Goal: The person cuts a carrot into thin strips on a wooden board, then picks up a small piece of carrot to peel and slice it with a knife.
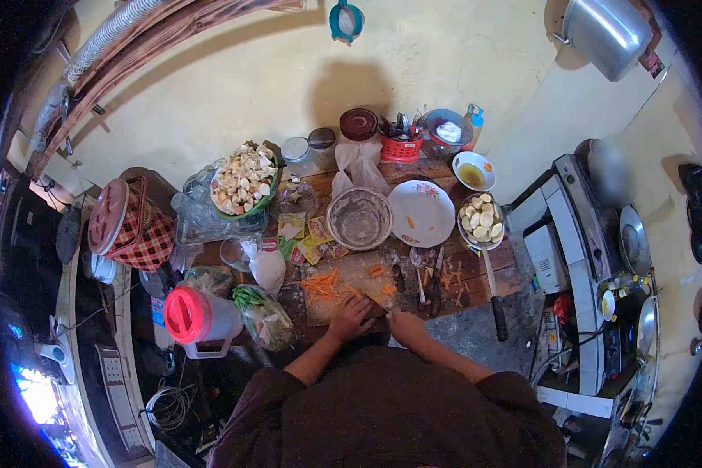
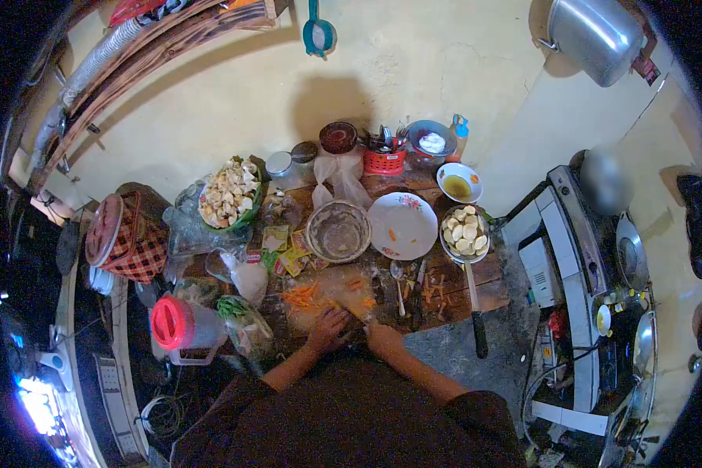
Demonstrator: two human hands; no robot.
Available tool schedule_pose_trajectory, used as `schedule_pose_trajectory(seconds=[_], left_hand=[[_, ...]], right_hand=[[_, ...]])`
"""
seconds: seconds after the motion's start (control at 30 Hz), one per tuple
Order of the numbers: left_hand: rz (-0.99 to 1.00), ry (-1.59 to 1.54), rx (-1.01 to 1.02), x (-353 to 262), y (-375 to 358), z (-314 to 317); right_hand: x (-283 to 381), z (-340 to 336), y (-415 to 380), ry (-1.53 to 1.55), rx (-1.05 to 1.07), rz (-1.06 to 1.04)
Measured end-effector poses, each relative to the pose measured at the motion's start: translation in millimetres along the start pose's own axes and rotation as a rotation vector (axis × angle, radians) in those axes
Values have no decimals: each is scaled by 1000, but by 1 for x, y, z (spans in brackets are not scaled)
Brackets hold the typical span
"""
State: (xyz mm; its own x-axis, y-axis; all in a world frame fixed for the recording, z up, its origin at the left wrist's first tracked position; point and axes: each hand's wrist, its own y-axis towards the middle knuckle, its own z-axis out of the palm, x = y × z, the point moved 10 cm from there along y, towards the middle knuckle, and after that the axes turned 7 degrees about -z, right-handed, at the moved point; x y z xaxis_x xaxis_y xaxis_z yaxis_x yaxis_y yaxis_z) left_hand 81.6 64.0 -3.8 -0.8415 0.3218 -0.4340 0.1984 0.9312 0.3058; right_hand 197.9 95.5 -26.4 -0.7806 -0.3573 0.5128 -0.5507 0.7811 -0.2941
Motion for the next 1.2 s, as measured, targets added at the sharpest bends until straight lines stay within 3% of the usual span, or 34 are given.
schedule_pose_trajectory(seconds=[0.97, 1.2], left_hand=[[36, -40, -34, -3, 3, -11], [-13, -5, 26, -8, 6, -8]], right_hand=[[3, 2, -1, -24, 63, -7], [-4, -11, -3, 69, -44, -29]])
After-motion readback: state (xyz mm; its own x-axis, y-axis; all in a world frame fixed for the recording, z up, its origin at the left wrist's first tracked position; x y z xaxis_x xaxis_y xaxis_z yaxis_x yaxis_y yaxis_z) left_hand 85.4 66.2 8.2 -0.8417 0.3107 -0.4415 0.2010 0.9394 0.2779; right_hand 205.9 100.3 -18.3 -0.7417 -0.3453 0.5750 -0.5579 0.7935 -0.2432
